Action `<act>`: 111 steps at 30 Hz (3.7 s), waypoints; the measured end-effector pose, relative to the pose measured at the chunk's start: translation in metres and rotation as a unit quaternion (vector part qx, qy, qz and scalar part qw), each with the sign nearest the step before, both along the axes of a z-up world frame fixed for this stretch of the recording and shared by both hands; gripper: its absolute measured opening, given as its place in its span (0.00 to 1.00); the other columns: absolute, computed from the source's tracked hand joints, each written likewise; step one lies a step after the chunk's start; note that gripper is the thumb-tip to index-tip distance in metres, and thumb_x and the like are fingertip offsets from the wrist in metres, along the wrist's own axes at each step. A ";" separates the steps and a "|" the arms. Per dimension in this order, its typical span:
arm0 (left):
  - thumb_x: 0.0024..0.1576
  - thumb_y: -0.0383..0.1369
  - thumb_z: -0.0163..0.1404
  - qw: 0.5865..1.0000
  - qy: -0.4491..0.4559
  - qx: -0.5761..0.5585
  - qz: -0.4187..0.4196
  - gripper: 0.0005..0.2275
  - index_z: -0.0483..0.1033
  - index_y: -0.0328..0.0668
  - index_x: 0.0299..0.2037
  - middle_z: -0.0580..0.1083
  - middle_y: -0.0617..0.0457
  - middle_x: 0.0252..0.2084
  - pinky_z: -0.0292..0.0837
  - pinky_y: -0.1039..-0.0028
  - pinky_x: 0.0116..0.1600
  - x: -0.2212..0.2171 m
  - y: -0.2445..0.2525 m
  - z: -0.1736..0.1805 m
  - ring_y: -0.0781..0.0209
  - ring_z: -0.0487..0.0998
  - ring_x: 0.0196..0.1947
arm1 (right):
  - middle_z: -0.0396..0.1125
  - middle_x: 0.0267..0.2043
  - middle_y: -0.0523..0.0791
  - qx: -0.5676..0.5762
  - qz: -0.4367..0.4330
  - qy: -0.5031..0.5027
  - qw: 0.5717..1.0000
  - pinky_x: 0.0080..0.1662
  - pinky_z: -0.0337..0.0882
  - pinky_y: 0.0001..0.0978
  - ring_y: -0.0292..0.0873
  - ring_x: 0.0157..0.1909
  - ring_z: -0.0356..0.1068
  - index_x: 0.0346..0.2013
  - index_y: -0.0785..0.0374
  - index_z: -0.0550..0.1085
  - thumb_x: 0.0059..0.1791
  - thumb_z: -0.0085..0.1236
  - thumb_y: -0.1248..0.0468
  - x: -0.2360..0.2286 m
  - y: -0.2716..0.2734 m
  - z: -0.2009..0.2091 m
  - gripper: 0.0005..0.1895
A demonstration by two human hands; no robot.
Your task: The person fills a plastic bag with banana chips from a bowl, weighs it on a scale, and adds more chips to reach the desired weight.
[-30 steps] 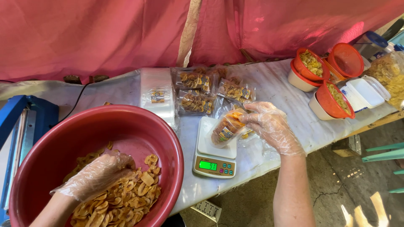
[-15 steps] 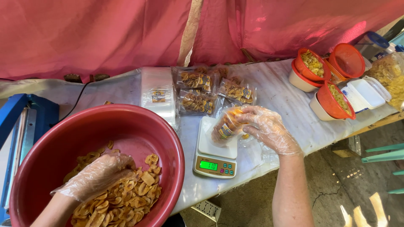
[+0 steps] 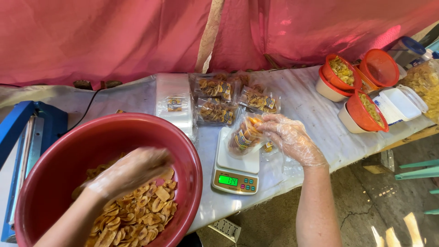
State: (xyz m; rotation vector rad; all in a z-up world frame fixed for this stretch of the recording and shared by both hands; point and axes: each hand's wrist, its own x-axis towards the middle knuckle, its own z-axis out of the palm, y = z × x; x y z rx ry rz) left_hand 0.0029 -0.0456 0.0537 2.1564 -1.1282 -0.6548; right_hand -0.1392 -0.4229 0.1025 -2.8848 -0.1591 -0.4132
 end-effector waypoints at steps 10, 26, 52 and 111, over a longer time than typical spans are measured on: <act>0.57 0.29 0.52 0.950 -0.174 -0.223 -0.132 0.20 0.71 0.50 0.61 0.78 0.39 0.41 0.72 0.51 0.47 0.019 -0.193 -0.016 0.38 0.78 0.43 | 0.75 0.49 0.46 -0.046 -0.022 0.028 0.998 0.50 0.75 0.41 0.52 0.48 0.75 0.41 0.55 0.83 0.43 0.63 0.70 0.016 -0.007 0.001 0.13; 0.55 0.27 0.57 0.941 -0.075 -0.319 -0.089 0.08 0.78 0.41 0.44 0.79 0.40 0.40 0.75 0.60 0.45 0.014 -0.214 -0.029 0.39 0.80 0.41 | 0.75 0.48 0.46 -0.066 -0.022 -0.011 0.998 0.48 0.74 0.43 0.51 0.44 0.75 0.36 0.62 0.81 0.43 0.64 0.68 0.013 0.018 0.010 0.07; 0.55 0.24 0.56 0.931 0.030 -0.355 -0.080 0.10 0.77 0.35 0.46 0.78 0.49 0.33 0.77 0.73 0.41 0.008 -0.127 0.047 0.65 0.79 0.33 | 0.75 0.51 0.48 0.151 -0.205 -0.242 0.936 0.59 0.72 0.32 0.42 0.55 0.75 0.42 0.67 0.78 0.47 0.61 0.77 -0.091 0.049 0.006 0.10; 0.56 0.34 0.57 0.954 -0.066 -0.293 -0.018 0.07 0.82 0.40 0.40 0.81 0.43 0.38 0.76 0.61 0.45 0.048 -0.220 -0.054 0.47 0.83 0.38 | 0.78 0.35 0.49 0.274 -0.304 -0.165 0.897 0.43 0.76 0.35 0.41 0.35 0.77 0.47 0.62 0.81 0.49 0.62 0.68 -0.004 0.041 -0.078 0.12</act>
